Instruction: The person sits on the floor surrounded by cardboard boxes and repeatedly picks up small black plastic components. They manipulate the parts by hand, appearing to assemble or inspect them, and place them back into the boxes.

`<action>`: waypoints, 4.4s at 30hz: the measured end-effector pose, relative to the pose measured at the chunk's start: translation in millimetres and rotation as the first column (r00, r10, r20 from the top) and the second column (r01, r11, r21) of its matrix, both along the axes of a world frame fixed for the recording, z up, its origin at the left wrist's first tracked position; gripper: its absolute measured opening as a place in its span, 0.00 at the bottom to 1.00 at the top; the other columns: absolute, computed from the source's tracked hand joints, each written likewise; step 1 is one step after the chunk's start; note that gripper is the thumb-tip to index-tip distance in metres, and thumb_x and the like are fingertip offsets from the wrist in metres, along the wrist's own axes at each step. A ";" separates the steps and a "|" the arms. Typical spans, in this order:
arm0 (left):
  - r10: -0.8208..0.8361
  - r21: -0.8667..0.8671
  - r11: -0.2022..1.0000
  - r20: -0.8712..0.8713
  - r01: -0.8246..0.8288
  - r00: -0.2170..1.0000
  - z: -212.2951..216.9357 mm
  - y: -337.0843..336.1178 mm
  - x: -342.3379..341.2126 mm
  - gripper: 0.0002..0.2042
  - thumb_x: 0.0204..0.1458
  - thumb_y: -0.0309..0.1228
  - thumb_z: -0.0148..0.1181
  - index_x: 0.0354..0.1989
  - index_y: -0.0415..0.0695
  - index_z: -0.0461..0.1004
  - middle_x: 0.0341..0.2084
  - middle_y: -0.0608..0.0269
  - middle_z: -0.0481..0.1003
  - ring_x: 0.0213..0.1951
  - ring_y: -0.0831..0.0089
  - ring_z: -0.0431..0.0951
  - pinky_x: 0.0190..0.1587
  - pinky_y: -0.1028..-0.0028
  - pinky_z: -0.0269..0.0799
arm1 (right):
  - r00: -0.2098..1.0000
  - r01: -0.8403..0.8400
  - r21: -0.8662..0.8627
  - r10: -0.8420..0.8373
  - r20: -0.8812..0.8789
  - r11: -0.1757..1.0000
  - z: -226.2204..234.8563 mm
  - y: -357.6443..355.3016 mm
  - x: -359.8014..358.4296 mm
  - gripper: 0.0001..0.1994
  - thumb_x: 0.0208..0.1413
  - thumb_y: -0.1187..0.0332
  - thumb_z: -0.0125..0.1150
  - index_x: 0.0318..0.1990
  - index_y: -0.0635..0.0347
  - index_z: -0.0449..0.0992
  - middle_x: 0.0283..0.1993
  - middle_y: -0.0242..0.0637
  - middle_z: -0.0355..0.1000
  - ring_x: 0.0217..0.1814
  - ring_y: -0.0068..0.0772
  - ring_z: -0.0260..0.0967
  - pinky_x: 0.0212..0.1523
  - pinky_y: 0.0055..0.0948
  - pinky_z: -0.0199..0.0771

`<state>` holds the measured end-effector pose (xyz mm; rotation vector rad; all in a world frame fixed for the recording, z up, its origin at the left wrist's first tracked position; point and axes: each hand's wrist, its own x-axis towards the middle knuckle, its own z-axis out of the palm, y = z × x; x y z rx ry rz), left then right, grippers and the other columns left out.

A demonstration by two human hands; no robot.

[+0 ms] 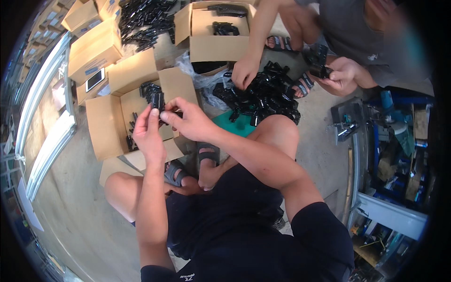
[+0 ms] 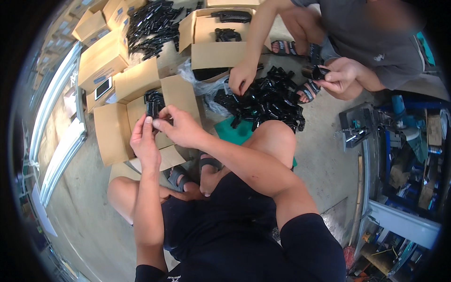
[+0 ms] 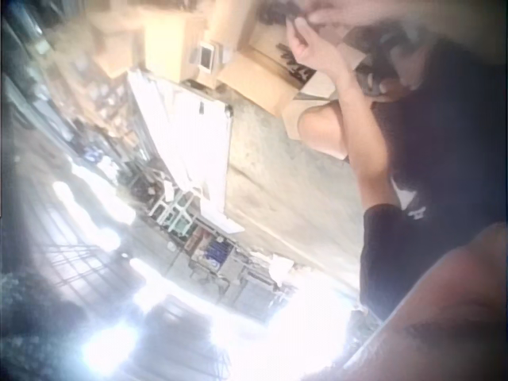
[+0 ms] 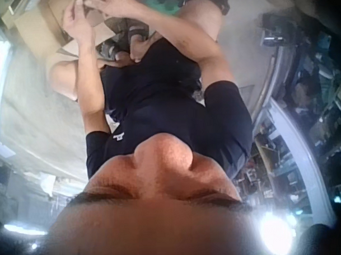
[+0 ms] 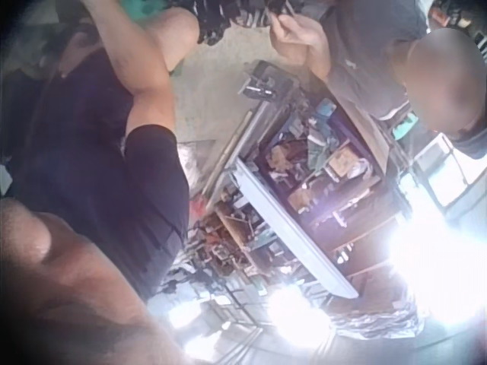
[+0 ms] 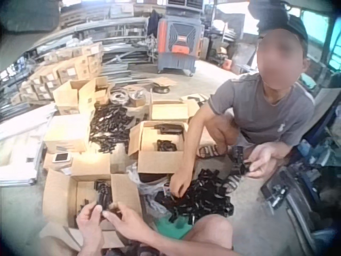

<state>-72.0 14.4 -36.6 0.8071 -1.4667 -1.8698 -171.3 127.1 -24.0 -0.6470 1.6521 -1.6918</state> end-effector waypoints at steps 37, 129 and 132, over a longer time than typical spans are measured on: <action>0.743 -0.177 0.640 -0.105 -0.747 0.661 76.1 -214.8 318.1 0.26 0.70 0.38 0.39 0.71 0.33 0.53 0.61 0.46 0.71 0.56 0.55 0.77 0.64 0.59 0.72 | 0.518 -0.268 0.877 0.827 -0.218 0.399 -90.6 64.2 17.7 0.21 0.59 0.52 0.64 0.48 0.62 0.82 0.49 0.52 0.80 0.55 0.53 0.78 0.55 0.46 0.77; -0.084 0.270 -0.044 0.958 0.962 -0.273 -118.8 51.3 203.0 0.16 0.58 0.41 0.53 0.41 0.47 0.87 0.43 0.53 0.84 0.47 0.60 0.85 0.47 0.60 0.81 | 0.506 -0.261 0.912 0.849 -0.150 0.317 -167.3 51.5 3.2 0.21 0.60 0.51 0.62 0.51 0.58 0.80 0.52 0.51 0.79 0.57 0.53 0.76 0.57 0.49 0.76; -0.059 0.259 -0.113 0.962 0.959 -0.267 -121.4 51.4 207.6 0.15 0.57 0.38 0.54 0.40 0.47 0.87 0.42 0.54 0.85 0.45 0.61 0.86 0.46 0.60 0.81 | 0.499 -0.291 0.910 0.859 -0.119 0.296 -163.9 49.2 2.3 0.22 0.60 0.51 0.62 0.52 0.58 0.80 0.54 0.51 0.78 0.58 0.53 0.75 0.58 0.48 0.75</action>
